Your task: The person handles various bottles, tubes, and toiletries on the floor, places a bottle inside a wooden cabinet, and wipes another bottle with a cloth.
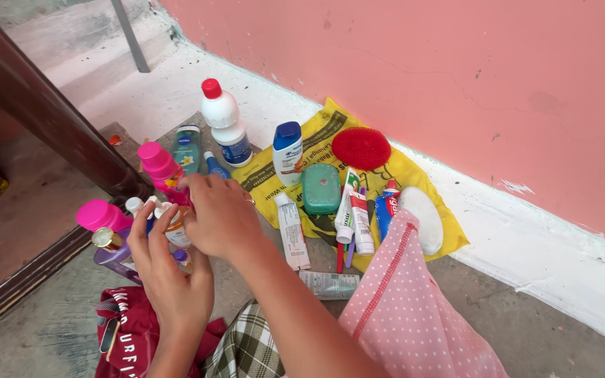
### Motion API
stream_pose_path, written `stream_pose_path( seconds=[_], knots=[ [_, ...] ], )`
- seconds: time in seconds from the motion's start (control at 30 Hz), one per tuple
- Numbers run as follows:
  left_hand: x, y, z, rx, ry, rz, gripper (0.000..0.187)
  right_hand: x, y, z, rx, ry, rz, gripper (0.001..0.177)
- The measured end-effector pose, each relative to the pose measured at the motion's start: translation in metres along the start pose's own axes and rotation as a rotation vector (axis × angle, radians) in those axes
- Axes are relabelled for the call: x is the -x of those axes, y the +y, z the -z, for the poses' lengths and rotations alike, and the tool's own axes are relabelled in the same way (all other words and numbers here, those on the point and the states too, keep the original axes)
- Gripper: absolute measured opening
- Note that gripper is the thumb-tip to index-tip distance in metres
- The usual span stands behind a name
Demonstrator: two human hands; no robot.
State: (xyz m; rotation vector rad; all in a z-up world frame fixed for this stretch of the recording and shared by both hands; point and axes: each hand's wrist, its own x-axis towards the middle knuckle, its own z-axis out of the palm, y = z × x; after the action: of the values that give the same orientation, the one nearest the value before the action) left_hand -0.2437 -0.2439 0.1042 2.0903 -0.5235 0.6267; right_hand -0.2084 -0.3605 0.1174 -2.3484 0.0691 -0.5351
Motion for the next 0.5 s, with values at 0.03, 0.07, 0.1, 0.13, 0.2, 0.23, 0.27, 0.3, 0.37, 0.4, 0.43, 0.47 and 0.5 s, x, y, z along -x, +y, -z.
stream_pose_path(
  seconds=[0.03, 0.07, 0.1, 0.13, 0.2, 0.23, 0.27, 0.3, 0.37, 0.4, 0.43, 0.47, 0.5],
  knots=[
    [0.0, 0.001, -0.003, -0.015, -0.012, -0.036, 0.058, 0.002, 0.003, 0.008, 0.037, -0.077, 0.025, 0.052],
    [0.0, 0.001, -0.006, -0.029, -0.024, -0.073, 0.057, 0.005, 0.005, 0.015, 0.061, -0.141, 0.026, 0.056],
    [0.002, 0.002, -0.008, -0.013, -0.058, -0.055, 0.057, 0.012, 0.008, 0.023, 0.09, -0.202, 0.025, 0.06],
    [0.004, 0.004, -0.009, 0.002, -0.093, -0.038, 0.058, 0.019, 0.013, 0.032, 0.118, -0.264, 0.022, 0.065],
    [0.008, 0.009, -0.015, 0.031, -0.142, -0.032, 0.058, 0.037, 0.024, 0.051, 0.202, -0.33, -0.048, 0.071],
    [0.009, 0.011, -0.017, 0.043, -0.159, -0.046, 0.057, 0.042, 0.028, 0.059, 0.239, -0.359, -0.08, 0.075],
    [0.008, 0.014, -0.019, 0.054, -0.175, -0.06, 0.055, 0.045, 0.033, 0.066, 0.237, -0.374, -0.118, 0.074],
    [0.007, 0.016, -0.02, 0.056, -0.198, -0.06, 0.055, 0.05, 0.039, 0.073, 0.234, -0.393, -0.16, 0.074],
    [0.004, 0.023, -0.025, 0.061, -0.243, -0.06, 0.054, 0.053, 0.047, 0.079, 0.181, -0.323, -0.127, 0.07],
    [0.001, 0.027, -0.029, 0.073, -0.255, -0.086, 0.053, 0.052, 0.051, 0.082, 0.132, -0.233, -0.053, 0.065],
    [0.0, 0.029, -0.03, 0.082, -0.27, -0.106, 0.052, 0.054, 0.053, 0.084, 0.081, -0.149, 0.018, 0.061],
    [0.0, 0.032, -0.03, 0.09, -0.285, -0.126, 0.05, 0.058, 0.054, 0.084, 0.021, -0.129, -0.002, 0.059],
    [0.0, 0.035, -0.033, 0.093, -0.31, -0.113, 0.051, 0.058, 0.055, 0.087, -0.037, -0.107, -0.017, 0.057]
  ],
)
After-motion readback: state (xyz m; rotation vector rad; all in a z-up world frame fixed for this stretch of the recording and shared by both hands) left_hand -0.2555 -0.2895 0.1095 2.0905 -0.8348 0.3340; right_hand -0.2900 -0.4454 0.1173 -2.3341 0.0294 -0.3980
